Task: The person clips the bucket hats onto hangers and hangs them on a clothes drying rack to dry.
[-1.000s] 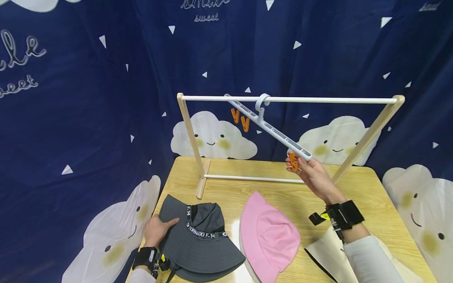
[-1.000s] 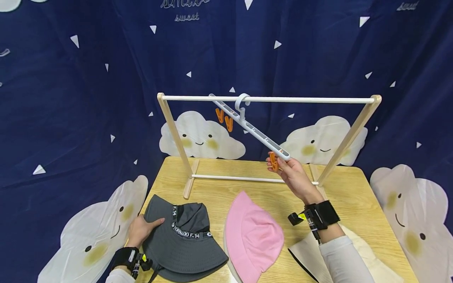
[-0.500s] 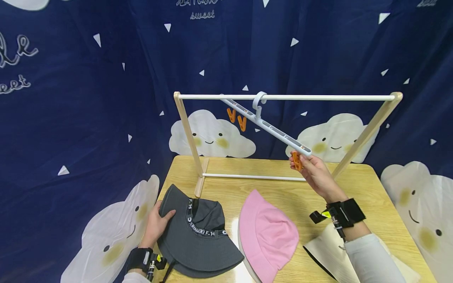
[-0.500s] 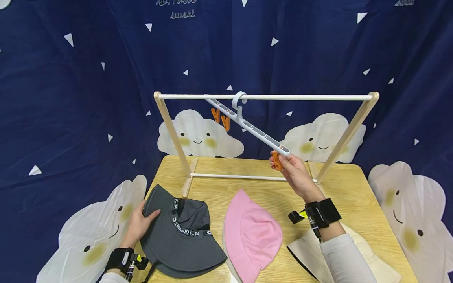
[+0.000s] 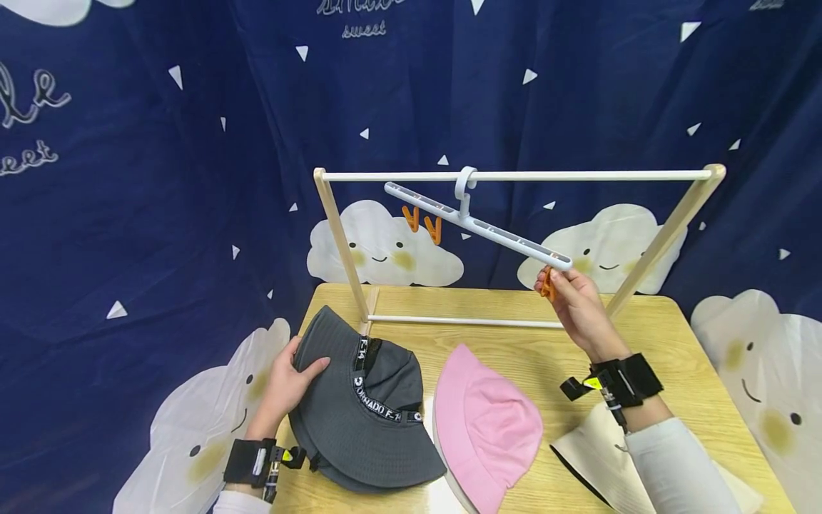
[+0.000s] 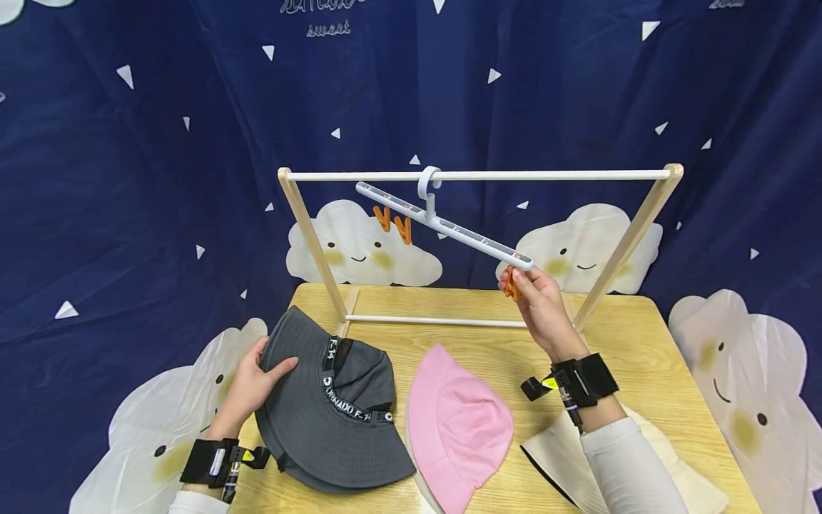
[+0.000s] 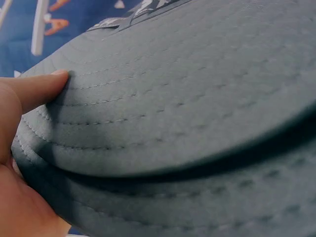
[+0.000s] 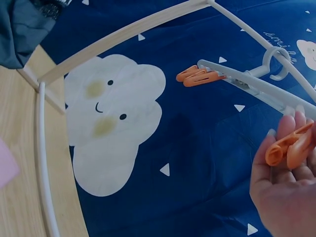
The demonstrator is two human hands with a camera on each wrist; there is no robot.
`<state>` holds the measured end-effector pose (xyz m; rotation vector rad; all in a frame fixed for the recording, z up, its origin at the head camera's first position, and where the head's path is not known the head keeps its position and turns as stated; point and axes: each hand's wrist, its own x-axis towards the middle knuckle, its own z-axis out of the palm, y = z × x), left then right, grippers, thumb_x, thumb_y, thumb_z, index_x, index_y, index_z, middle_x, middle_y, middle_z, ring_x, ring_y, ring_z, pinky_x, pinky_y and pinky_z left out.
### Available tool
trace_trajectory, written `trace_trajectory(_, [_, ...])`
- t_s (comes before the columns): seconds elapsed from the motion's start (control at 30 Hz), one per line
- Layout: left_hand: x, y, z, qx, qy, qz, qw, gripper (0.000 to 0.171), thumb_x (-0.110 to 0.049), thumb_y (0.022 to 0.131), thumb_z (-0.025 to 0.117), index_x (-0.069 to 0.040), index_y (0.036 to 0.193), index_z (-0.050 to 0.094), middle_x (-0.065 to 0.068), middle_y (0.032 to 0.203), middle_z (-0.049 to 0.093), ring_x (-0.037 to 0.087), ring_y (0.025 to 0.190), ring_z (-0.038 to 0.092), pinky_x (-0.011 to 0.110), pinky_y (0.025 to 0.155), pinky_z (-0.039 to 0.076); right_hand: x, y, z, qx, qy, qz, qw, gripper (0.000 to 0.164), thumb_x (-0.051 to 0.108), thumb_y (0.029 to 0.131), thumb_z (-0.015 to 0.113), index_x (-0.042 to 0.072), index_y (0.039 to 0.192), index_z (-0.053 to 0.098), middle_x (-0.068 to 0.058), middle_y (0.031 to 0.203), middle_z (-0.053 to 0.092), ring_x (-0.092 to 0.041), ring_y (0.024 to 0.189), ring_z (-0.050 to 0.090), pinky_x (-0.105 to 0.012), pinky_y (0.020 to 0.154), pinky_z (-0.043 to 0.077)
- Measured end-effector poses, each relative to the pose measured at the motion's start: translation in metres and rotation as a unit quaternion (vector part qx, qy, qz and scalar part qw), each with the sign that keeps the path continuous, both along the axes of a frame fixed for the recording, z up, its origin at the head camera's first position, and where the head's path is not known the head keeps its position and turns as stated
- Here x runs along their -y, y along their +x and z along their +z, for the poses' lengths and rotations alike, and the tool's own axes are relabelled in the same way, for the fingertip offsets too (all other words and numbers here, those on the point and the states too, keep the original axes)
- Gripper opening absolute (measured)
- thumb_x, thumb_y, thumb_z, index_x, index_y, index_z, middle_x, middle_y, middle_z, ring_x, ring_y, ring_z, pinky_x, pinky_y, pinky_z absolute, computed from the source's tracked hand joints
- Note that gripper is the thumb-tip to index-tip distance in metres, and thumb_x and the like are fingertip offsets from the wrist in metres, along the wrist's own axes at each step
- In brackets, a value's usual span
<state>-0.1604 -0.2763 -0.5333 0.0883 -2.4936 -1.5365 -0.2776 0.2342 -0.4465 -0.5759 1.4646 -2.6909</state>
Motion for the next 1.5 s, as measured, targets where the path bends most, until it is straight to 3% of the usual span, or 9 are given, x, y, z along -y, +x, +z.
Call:
trace_trajectory(0.23, [-0.015,-0.003,0.036,-0.016,0.026,-0.038,0.9988,0.044,-0.014,0.09,0.085,-0.007,0.127,0.063,0.017,0.102,0.071,0.013,0.08,0.069,0.031,0.069,0.056,0.002,0.001,0.003,-0.003,0.001,-0.022,1.0,0.02,-0.001,0.108,0.049,0.002,0.114,0.068,-0.008,0.101,0.074,-0.015,0.094,0.074,-0.025,0.089,0.057])
trace_trajectory(0.4, [-0.032,-0.008,0.062,-0.035,0.043,-0.055,0.9969,0.042,-0.012,0.089,0.084,-0.007,0.125,0.063,0.017,0.102,0.071,0.013,0.079,0.07,0.031,0.068,0.058,0.001,0.001,0.005,-0.01,0.032,-0.024,0.999,0.022,-0.001,0.108,0.049,0.003,0.116,0.069,-0.008,0.104,0.077,-0.016,0.099,0.075,-0.026,0.092,0.057])
trace_trajectory(0.53, [-0.043,-0.016,0.077,-0.049,0.052,-0.081,0.9941,0.042,-0.01,0.09,0.083,-0.005,0.126,0.063,0.019,0.103,0.072,0.015,0.078,0.072,0.032,0.067,0.059,0.0,0.001,0.007,-0.015,0.05,-0.01,0.999,0.022,0.001,0.109,0.048,0.001,0.118,0.068,-0.01,0.108,0.078,-0.018,0.104,0.075,-0.027,0.093,0.057])
trace_trajectory(0.8, [-0.072,-0.035,0.098,-0.083,0.058,-0.127,0.9867,0.038,-0.01,0.091,0.082,-0.006,0.124,0.065,0.016,0.1,0.071,0.019,0.076,0.074,0.033,0.066,0.06,-0.003,0.003,0.012,-0.013,0.033,0.018,0.999,0.019,0.001,0.11,0.047,-0.005,0.116,0.064,-0.016,0.11,0.078,-0.023,0.106,0.076,-0.029,0.087,0.059])
trace_trajectory(1.07, [-0.105,-0.047,0.104,-0.084,0.098,-0.18,0.975,0.037,-0.007,0.092,0.08,-0.005,0.125,0.063,0.016,0.105,0.068,0.02,0.08,0.074,0.034,0.068,0.061,-0.002,0.003,0.015,0.004,0.07,0.021,0.997,0.019,0.002,0.109,0.05,-0.006,0.117,0.064,-0.014,0.109,0.078,-0.021,0.102,0.077,-0.029,0.086,0.06])
trace_trajectory(1.17, [-0.117,-0.051,0.104,-0.083,0.114,-0.199,0.9697,0.039,-0.007,0.093,0.079,-0.007,0.128,0.062,0.016,0.109,0.069,0.022,0.084,0.075,0.036,0.071,0.062,-0.001,0.003,0.015,0.009,0.059,0.018,0.998,0.018,0.001,0.109,0.05,-0.006,0.115,0.065,-0.014,0.108,0.078,-0.022,0.101,0.077,-0.029,0.085,0.06])
trace_trajectory(1.5, [-0.158,-0.06,0.087,-0.078,0.197,-0.23,0.9499,0.042,-0.007,0.095,0.077,-0.007,0.132,0.059,0.016,0.112,0.071,0.022,0.089,0.075,0.036,0.076,0.062,0.004,0.005,0.02,0.054,0.015,0.019,0.998,0.02,-0.002,0.109,0.047,-0.006,0.11,0.066,-0.016,0.102,0.078,-0.023,0.099,0.078,-0.03,0.086,0.059])
